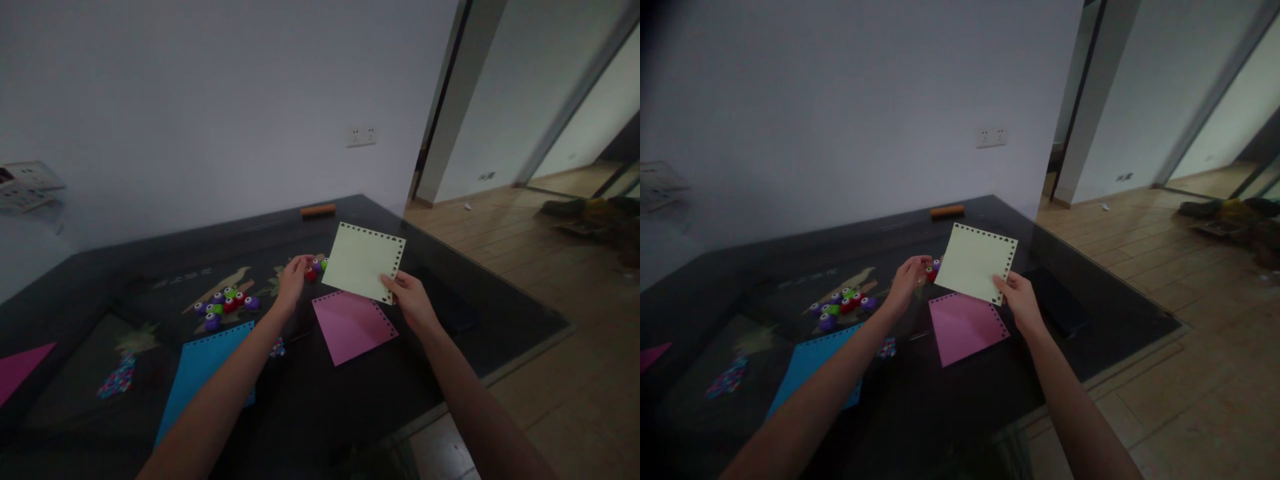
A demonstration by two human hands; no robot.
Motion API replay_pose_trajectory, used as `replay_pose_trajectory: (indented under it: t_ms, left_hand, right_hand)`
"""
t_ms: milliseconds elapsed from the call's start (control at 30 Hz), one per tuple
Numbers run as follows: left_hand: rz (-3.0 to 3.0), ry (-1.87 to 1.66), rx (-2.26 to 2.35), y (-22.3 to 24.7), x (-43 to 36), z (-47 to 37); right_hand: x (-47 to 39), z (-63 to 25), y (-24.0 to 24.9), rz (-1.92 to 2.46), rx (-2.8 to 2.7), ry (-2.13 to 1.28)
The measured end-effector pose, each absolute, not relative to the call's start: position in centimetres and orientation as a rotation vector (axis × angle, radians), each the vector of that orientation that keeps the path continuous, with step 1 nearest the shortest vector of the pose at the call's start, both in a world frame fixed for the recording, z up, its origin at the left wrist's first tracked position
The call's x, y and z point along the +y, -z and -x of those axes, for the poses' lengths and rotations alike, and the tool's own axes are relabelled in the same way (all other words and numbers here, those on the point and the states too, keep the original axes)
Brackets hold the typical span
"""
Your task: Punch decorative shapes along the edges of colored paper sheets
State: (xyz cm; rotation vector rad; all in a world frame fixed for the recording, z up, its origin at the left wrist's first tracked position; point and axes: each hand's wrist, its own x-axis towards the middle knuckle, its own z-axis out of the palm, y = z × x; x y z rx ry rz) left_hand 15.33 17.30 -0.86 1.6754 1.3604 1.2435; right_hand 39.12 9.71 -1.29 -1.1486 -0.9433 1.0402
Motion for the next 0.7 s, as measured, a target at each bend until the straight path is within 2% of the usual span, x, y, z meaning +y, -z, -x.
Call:
replay_pose_trajectory:
  t_ms: [200,367,700]
  left_hand:
    - [-1.541,-1.079,1.218,-0.4,11.8,-13.6]
    - [-1.446,-1.063,1.251,-0.1,8.7,-12.1]
    - [-1.46,-0.986,1.213,1.6,5.8,-12.3]
  right_hand:
    - [8.9,-37.5,0.8,1.106,-1.062,-1.344]
    - [8.5,-37.1,1.0,1.105,-1.148,-1.461]
    - [9.3,-37.4,2.0,1.211,-1.078,-1.242]
